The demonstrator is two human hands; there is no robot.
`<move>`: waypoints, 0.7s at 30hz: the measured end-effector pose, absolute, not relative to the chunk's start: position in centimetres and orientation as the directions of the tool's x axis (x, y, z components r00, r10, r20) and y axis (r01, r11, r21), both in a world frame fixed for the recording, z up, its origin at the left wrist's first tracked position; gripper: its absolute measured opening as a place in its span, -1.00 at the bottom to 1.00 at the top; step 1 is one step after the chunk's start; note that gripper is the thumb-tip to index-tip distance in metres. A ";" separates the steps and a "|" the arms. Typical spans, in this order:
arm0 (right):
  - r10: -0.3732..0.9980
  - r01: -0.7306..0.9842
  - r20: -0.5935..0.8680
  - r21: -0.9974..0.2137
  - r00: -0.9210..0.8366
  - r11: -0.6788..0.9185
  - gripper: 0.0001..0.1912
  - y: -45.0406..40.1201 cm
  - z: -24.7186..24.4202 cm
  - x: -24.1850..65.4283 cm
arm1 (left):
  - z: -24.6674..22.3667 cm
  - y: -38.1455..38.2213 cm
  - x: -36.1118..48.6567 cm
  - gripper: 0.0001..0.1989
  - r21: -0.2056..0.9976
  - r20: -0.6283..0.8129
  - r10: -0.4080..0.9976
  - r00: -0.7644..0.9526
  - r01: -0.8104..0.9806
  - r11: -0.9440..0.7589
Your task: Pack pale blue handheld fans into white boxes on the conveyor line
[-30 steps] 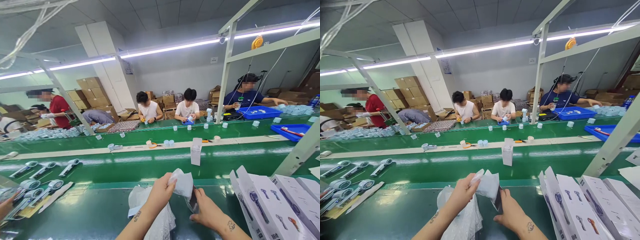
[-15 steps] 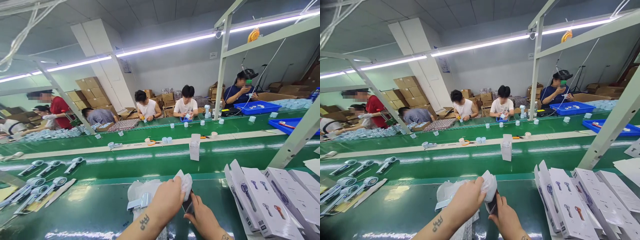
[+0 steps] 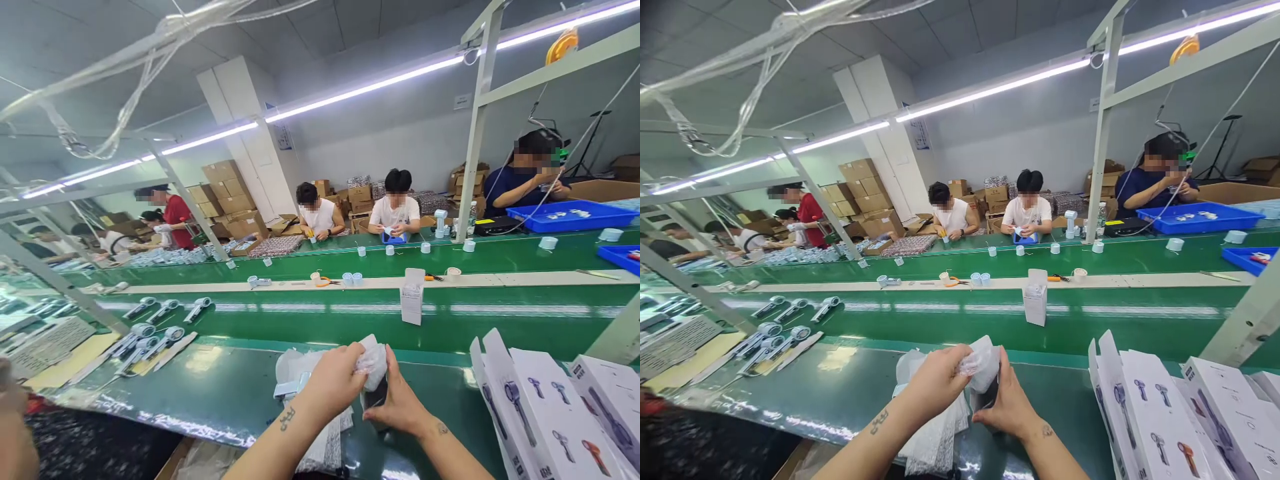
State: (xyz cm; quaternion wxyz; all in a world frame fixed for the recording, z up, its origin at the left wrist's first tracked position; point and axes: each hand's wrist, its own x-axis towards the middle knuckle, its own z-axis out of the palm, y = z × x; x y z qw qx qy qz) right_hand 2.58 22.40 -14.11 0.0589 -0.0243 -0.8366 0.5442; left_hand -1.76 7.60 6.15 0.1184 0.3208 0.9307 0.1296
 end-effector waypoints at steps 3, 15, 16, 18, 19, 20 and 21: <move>0.138 -0.036 0.082 -0.950 -0.987 0.309 0.38 22.0 -14.5 2.6 | 6.6 6.9 -0.6 -0.70 0.314 -0.148 0.607 -0.781 0.545 0.778; 0.134 -0.065 0.101 -0.967 -0.986 0.248 -0.01 23.0 -15.1 3.4 | 6.6 7.6 -0.2 -0.63 0.141 -0.267 0.654 -0.708 0.643 0.753; 0.123 -0.065 0.098 -0.968 -0.988 0.243 -0.02 22.9 -15.2 3.4 | 6.7 7.9 -0.2 -0.64 0.107 -0.293 0.660 -0.692 0.662 0.742; 0.119 -0.073 0.101 -0.973 -0.988 0.219 0.01 22.9 -15.4 3.3 | 7.2 9.0 -0.1 -0.67 0.028 -0.340 0.675 -0.655 0.710 0.703; 0.127 -0.077 0.104 -0.976 -0.986 0.202 0.04 23.0 -15.5 3.3 | 7.5 9.8 -0.1 -0.69 -0.011 -0.371 0.677 -0.635 0.732 0.681; 0.129 -0.087 0.112 -0.979 -0.985 0.182 0.06 23.2 -15.7 3.3 | 7.8 10.6 -0.3 -0.71 -0.046 -0.407 0.677 -0.614 0.754 0.656; 0.126 -0.100 0.120 -0.983 -0.985 0.155 0.08 23.4 -15.8 3.2 | 8.1 11.5 -0.5 -0.72 -0.075 -0.447 0.673 -0.590 0.774 0.629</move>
